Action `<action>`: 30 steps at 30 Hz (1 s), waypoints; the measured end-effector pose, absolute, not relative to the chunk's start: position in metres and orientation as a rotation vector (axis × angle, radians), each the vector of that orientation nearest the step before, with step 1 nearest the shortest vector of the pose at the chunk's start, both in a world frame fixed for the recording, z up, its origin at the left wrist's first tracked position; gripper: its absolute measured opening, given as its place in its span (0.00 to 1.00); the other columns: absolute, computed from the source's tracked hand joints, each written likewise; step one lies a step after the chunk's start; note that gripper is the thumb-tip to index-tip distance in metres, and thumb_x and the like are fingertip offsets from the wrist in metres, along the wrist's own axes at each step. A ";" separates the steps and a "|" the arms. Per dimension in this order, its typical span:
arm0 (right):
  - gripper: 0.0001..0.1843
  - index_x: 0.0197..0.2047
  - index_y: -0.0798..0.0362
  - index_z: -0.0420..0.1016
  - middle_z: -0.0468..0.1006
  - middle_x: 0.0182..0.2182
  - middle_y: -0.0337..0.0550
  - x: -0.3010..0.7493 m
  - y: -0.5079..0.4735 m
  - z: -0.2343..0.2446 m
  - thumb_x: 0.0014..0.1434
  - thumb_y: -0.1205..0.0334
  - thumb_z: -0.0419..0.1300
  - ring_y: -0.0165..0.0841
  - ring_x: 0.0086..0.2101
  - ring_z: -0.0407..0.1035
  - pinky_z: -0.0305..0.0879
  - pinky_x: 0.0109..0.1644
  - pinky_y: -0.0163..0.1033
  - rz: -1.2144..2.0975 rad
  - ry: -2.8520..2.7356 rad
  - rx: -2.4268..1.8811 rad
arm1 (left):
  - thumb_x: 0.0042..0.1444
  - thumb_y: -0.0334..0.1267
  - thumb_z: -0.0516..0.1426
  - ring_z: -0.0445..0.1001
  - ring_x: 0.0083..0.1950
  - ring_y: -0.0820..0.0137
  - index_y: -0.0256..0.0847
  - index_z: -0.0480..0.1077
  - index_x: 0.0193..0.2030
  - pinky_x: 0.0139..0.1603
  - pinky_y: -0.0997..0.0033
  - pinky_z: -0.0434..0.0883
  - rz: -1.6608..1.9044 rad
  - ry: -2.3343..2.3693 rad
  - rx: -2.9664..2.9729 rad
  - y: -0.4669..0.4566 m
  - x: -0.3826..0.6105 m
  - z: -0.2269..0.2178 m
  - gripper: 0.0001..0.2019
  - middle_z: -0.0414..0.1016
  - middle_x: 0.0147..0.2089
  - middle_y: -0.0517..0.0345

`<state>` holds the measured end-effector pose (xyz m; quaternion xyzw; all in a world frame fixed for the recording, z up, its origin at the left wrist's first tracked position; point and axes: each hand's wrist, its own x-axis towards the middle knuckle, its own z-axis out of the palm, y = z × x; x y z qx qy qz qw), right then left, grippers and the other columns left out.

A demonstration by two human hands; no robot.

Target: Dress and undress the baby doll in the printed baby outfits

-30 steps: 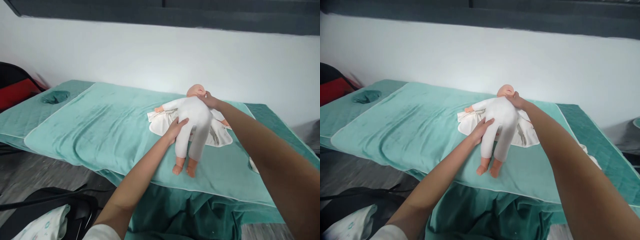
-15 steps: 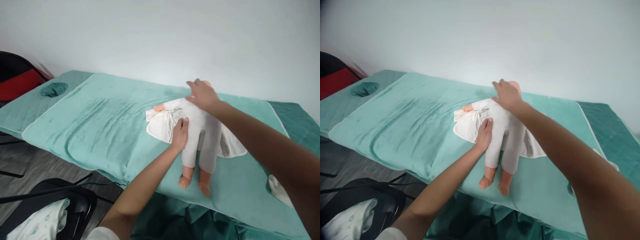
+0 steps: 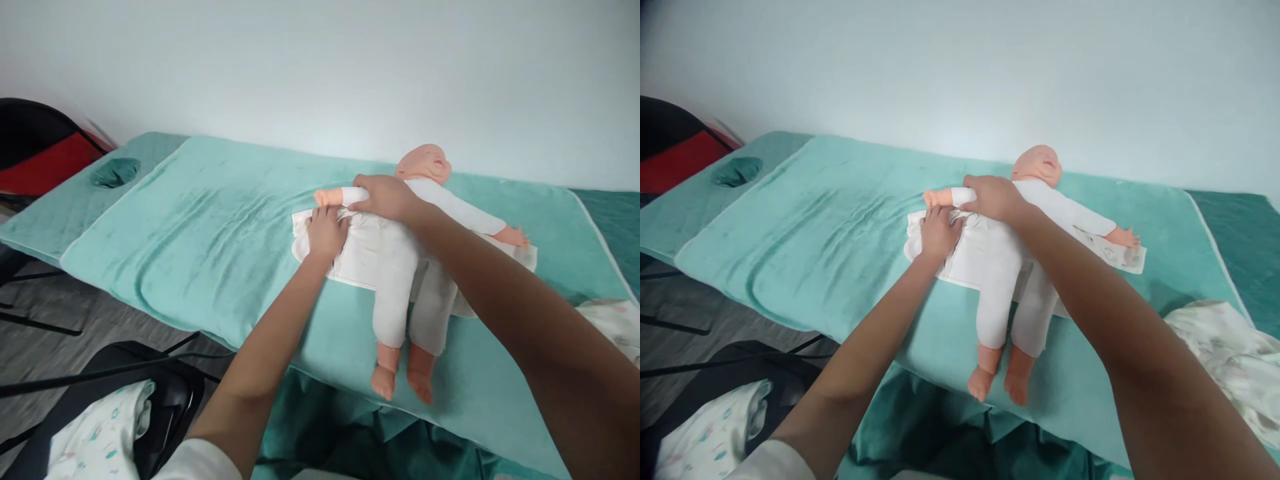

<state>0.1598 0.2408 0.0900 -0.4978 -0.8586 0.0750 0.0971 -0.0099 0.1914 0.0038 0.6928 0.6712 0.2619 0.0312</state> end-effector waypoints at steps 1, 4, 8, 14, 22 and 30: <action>0.22 0.54 0.47 0.74 0.80 0.44 0.44 0.163 0.236 0.091 0.62 0.44 0.60 0.43 0.42 0.72 0.59 0.41 0.43 0.209 -2.552 -1.434 | 0.66 0.44 0.55 0.67 0.63 0.50 0.44 0.72 0.55 0.59 0.50 0.66 0.796 2.066 2.112 0.195 -0.012 0.003 0.14 0.75 0.58 0.44; 0.22 0.54 0.44 0.76 0.79 0.45 0.45 0.166 0.224 0.093 0.65 0.40 0.56 0.45 0.46 0.71 0.58 0.47 0.46 0.126 -2.632 -1.322 | 0.65 0.38 0.54 0.70 0.58 0.53 0.43 0.74 0.43 0.56 0.55 0.65 0.931 2.047 1.994 0.204 -0.018 -0.001 0.07 0.78 0.49 0.46; 0.27 0.49 0.46 0.78 0.79 0.43 0.47 0.160 0.220 0.091 0.67 0.34 0.51 0.45 0.45 0.70 0.58 0.48 0.47 0.091 -2.679 -1.373 | 0.60 0.31 0.56 0.72 0.45 0.62 0.42 0.69 0.34 0.47 0.64 0.64 1.341 1.839 1.709 0.204 -0.026 -0.006 0.05 0.76 0.39 0.53; 0.27 0.48 0.51 0.77 0.79 0.42 0.53 0.154 0.218 0.085 0.69 0.37 0.50 0.48 0.45 0.70 0.58 0.48 0.49 -0.143 -2.688 -1.487 | 0.59 0.32 0.57 0.67 0.34 0.73 0.41 0.67 0.30 0.37 0.73 0.61 1.514 1.570 1.392 0.199 -0.032 -0.005 0.06 0.71 0.30 0.63; 0.26 0.48 0.52 0.78 0.79 0.42 0.54 0.154 0.214 0.086 0.69 0.39 0.52 0.49 0.46 0.70 0.58 0.49 0.50 -0.194 -2.731 -1.550 | 0.63 0.39 0.57 0.68 0.35 0.74 0.40 0.68 0.33 0.41 0.73 0.65 1.663 1.492 1.232 0.204 -0.035 -0.009 0.08 0.70 0.31 0.63; 0.26 0.47 0.51 0.79 0.80 0.43 0.55 0.148 0.215 0.078 0.69 0.39 0.51 0.49 0.46 0.70 0.60 0.51 0.51 -0.254 -2.676 -1.636 | 0.68 0.46 0.54 0.68 0.37 0.72 0.42 0.66 0.35 0.43 0.71 0.65 1.673 1.451 1.477 0.172 -0.012 0.009 0.12 0.69 0.33 0.60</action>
